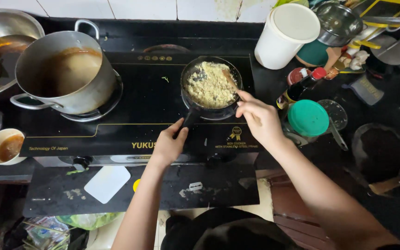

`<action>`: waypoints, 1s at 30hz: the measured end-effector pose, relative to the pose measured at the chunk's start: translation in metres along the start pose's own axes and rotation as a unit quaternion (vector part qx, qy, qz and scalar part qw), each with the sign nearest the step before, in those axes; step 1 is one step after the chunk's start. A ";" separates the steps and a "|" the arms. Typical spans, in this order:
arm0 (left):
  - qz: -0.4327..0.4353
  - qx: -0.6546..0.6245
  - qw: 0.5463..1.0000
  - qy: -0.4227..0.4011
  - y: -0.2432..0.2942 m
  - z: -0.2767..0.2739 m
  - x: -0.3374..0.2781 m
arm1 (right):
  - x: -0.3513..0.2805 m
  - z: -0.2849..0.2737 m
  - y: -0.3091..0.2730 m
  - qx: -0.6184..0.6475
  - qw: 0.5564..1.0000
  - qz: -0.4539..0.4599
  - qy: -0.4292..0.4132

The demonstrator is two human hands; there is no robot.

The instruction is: Stir-frying ingredients in a small pan on a gas stove.

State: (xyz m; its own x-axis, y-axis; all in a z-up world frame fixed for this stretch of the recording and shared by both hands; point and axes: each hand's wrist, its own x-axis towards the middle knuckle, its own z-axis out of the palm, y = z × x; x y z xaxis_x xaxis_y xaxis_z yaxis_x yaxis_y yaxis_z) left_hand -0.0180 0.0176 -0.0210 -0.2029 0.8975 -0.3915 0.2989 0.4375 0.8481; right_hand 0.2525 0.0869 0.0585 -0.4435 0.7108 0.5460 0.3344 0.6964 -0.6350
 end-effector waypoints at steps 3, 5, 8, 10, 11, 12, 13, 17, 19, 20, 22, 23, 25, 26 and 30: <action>-0.026 -0.018 0.999 -0.001 0.014 0.000 -0.022 | -0.005 0.018 0.007 0.014 0.999 0.007 -0.030; -0.027 -0.015 1.000 -0.001 0.015 -0.002 -0.021 | -0.016 0.032 0.013 0.031 0.999 0.007 -0.032; -0.035 -0.011 0.999 0.000 0.010 -0.001 -0.019 | -0.014 0.036 -0.008 0.050 0.998 -0.011 -0.038; -0.039 -0.007 0.999 0.002 0.003 0.001 -0.011 | -0.005 0.038 -0.012 0.052 0.997 -0.029 -0.039; -0.033 -0.017 0.999 0.006 -0.002 0.002 -0.006 | 0.000 0.041 -0.003 0.036 0.997 -0.049 -0.057; -0.026 -0.026 0.999 0.012 -0.007 0.002 -0.001 | 0.006 0.045 0.005 0.021 0.995 -0.071 -0.074; -0.026 -0.025 0.999 0.013 -0.003 0.001 -0.004 | 0.008 0.043 0.021 0.022 0.995 -0.072 -0.073; -0.019 -0.042 0.999 0.013 -0.004 0.001 -0.007 | 0.017 0.017 0.018 -0.044 0.997 -0.051 -0.047; -0.009 -0.049 0.999 0.014 -0.005 0.001 -0.003 | 0.027 0.007 0.011 -0.055 0.997 -0.033 -0.037; -0.013 -0.053 0.998 0.013 -0.005 0.002 -0.006 | 0.030 0.008 0.019 -0.033 0.996 -0.046 -0.068; -0.018 -0.057 0.998 0.011 -0.002 0.003 -0.011 | 0.044 0.010 0.028 -0.010 0.993 -0.056 -0.099; -0.028 -0.060 0.998 0.016 0.001 0.003 -0.014 | 0.056 0.010 0.029 -0.008 0.990 -0.073 -0.117; -0.036 -0.061 0.997 0.021 0.005 0.002 -0.016 | 0.077 0.002 0.027 -0.007 0.987 -0.092 -0.133; -0.039 -0.055 0.998 0.018 0.005 0.001 -0.016 | 0.086 -0.007 0.023 -0.019 0.988 -0.082 -0.133; -0.044 -0.023 0.999 0.012 -0.003 0.002 -0.007 | 0.102 -0.035 0.017 -0.064 0.990 0.044 -0.116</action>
State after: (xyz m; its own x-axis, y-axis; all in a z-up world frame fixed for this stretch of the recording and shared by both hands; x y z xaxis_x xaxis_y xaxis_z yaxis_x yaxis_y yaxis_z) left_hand -0.0152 0.0101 -0.0210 -0.2485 0.8540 -0.4570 0.2360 0.5110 0.8266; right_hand 0.2424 0.1748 0.1227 -0.5830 0.7371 0.3418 0.4756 0.6507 -0.5920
